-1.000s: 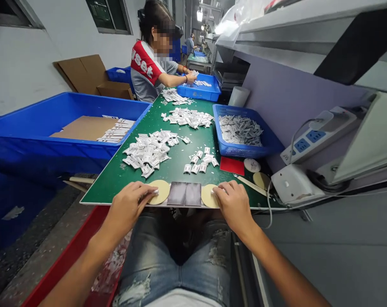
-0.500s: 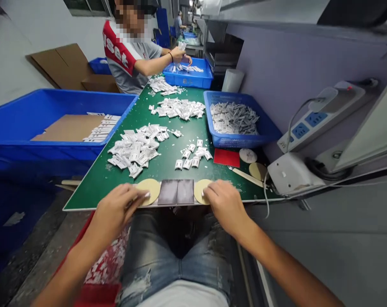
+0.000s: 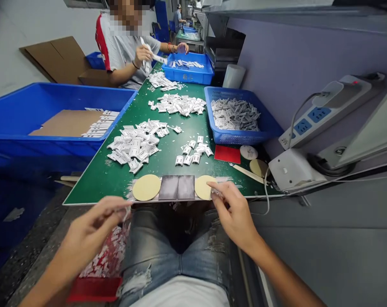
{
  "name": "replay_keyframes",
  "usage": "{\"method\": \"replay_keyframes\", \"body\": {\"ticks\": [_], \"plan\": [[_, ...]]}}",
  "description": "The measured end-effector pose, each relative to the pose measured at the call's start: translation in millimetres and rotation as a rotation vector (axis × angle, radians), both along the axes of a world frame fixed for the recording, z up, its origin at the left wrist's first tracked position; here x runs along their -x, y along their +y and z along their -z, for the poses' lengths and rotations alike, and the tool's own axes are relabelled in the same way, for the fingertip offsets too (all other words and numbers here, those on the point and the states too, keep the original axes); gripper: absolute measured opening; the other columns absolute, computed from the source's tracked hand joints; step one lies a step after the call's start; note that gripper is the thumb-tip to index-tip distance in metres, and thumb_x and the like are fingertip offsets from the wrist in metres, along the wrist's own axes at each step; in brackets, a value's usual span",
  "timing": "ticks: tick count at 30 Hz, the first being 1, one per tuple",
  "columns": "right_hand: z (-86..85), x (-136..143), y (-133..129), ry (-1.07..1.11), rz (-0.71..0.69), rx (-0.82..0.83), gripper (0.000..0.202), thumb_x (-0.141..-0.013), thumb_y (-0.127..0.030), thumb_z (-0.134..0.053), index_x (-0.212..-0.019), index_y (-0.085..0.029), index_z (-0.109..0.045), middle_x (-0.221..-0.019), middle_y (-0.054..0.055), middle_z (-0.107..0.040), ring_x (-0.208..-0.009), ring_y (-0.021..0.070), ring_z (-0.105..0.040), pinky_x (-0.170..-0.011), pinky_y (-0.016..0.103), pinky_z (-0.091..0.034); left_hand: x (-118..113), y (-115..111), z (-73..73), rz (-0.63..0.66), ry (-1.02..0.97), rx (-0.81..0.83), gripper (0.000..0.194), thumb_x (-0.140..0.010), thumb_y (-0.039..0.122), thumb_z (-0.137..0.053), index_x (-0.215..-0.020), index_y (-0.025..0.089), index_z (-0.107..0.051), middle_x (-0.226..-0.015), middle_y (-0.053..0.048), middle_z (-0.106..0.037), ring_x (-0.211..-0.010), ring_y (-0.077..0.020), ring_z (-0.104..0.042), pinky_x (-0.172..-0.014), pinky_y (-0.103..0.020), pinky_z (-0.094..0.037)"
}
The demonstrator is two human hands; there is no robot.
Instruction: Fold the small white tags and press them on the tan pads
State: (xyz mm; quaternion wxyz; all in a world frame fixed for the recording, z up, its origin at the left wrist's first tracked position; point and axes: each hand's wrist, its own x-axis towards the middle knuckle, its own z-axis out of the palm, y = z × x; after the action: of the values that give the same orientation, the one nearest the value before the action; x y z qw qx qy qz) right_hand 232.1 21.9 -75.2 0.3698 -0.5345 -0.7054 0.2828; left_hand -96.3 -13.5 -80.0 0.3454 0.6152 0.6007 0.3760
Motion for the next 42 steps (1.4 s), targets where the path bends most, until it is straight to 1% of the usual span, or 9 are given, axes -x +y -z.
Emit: {"method": "replay_keyframes", "body": {"ticks": [2, 4, 6, 9, 13, 19, 24, 30, 42], "plan": [[2.3, 11, 18, 0.128, 0.063, 0.046, 0.017, -0.097, -0.032, -0.050, -0.111, -0.028, -0.058, -0.097, 0.004, -0.062, -0.075, 0.0178, -0.062, -0.068, 0.032, -0.050, -9, 26, 0.0, -0.180, -0.145, -0.052, 0.016, -0.087, 0.037, -0.062, -0.099, 0.027, -0.065, -0.098, -0.003, -0.070, -0.089, -0.0206, -0.068, -0.079, -0.030, -0.054], [7.0, 19, 34, 0.066, 0.062, -0.008, 0.010, -0.096, -0.031, -0.052, -0.102, -0.025, -0.058, -0.092, 0.004, -0.063, -0.080, 0.0193, -0.062, -0.071, 0.033, -0.049, -19, 51, 2.5, -0.195, -0.239, -0.110, 0.017, -0.086, 0.037, -0.064, -0.095, 0.023, -0.062, -0.094, -0.003, -0.070, -0.087, -0.0202, -0.068, -0.080, -0.031, -0.054], [12.7, 20, 40, -0.173, 0.019, -0.145, 0.010, -0.095, -0.028, -0.054, -0.101, -0.024, -0.061, -0.092, 0.006, -0.066, -0.089, 0.0228, -0.060, -0.077, 0.036, -0.045, -26, 63, 8.0, -0.159, -0.133, -0.165, 0.016, -0.087, 0.035, -0.064, -0.093, 0.021, -0.062, -0.094, -0.004, -0.070, -0.087, -0.0202, -0.066, -0.080, -0.032, -0.052], [18.1, 12, 35, -0.510, -0.024, -0.327, 0.016, -0.096, -0.024, -0.052, -0.105, -0.023, -0.065, -0.099, 0.007, -0.069, -0.097, 0.0256, -0.056, -0.079, 0.039, -0.039, -26, 55, 18.2, -0.057, 0.222, -0.265, 0.013, -0.090, 0.026, -0.058, -0.101, 0.022, -0.064, -0.099, -0.005, -0.068, -0.091, -0.0208, -0.062, -0.083, -0.034, -0.048], [15.5, 4, 35, -0.705, 0.008, -0.380, 0.016, -0.097, -0.022, -0.051, -0.100, -0.020, -0.067, -0.098, 0.007, -0.070, -0.090, 0.0233, -0.054, -0.075, 0.036, -0.037, -19, 43, 22.0, -0.002, 0.486, -0.381, 0.014, -0.094, 0.019, -0.051, -0.098, 0.021, -0.064, -0.101, -0.006, -0.068, -0.097, -0.0226, -0.058, -0.088, -0.036, -0.044], [11.5, 3, 47, -0.780, -0.073, -0.350, 0.018, -0.098, -0.021, -0.049, -0.092, -0.018, -0.066, -0.089, 0.008, -0.067, -0.083, 0.0216, -0.051, -0.073, 0.034, -0.036, -18, 62, 20.8, -0.041, 0.458, -0.362, 0.006, -0.091, 0.025, -0.060, -0.091, 0.022, -0.065, -0.091, -0.003, -0.069, -0.088, -0.0208, -0.060, -0.078, -0.032, -0.044], [9.5, -1, 42, -0.798, -0.094, -0.376, 0.017, -0.098, -0.021, -0.049, -0.092, -0.018, -0.065, -0.089, 0.007, -0.068, -0.082, 0.0217, -0.050, -0.071, 0.035, -0.033, -13, 60, 22.3, -0.102, 0.641, -0.408, 0.009, -0.091, 0.030, -0.061, -0.090, 0.023, -0.066, -0.094, -0.005, -0.071, -0.094, -0.0251, -0.057, -0.083, -0.037, -0.041], [8.3, 3, 42, -0.762, -0.122, -0.357, 0.018, -0.098, -0.018, -0.048, -0.092, -0.017, -0.065, -0.088, 0.007, -0.068, -0.081, 0.0208, -0.049, -0.070, 0.034, -0.033, -11, 69, 17.4, 0.072, 0.574, -0.393, 0.012, -0.093, 0.030, -0.058, -0.088, 0.022, -0.066, -0.088, -0.004, -0.070, -0.088, -0.0225, -0.057, -0.078, -0.034, -0.040], [8.4, 3, 49, -0.811, -0.105, -0.379, 0.019, -0.097, -0.021, -0.050, -0.088, -0.019, -0.066, -0.085, 0.007, -0.068, -0.078, 0.0208, -0.048, -0.067, 0.035, -0.029, -15, 68, 7.7, 0.024, 0.753, -0.341, 0.018, -0.092, 0.036, -0.058, -0.085, 0.023, -0.067, -0.082, -0.005, -0.068, -0.082, -0.0242, -0.054, -0.072, -0.037, -0.034]]}}
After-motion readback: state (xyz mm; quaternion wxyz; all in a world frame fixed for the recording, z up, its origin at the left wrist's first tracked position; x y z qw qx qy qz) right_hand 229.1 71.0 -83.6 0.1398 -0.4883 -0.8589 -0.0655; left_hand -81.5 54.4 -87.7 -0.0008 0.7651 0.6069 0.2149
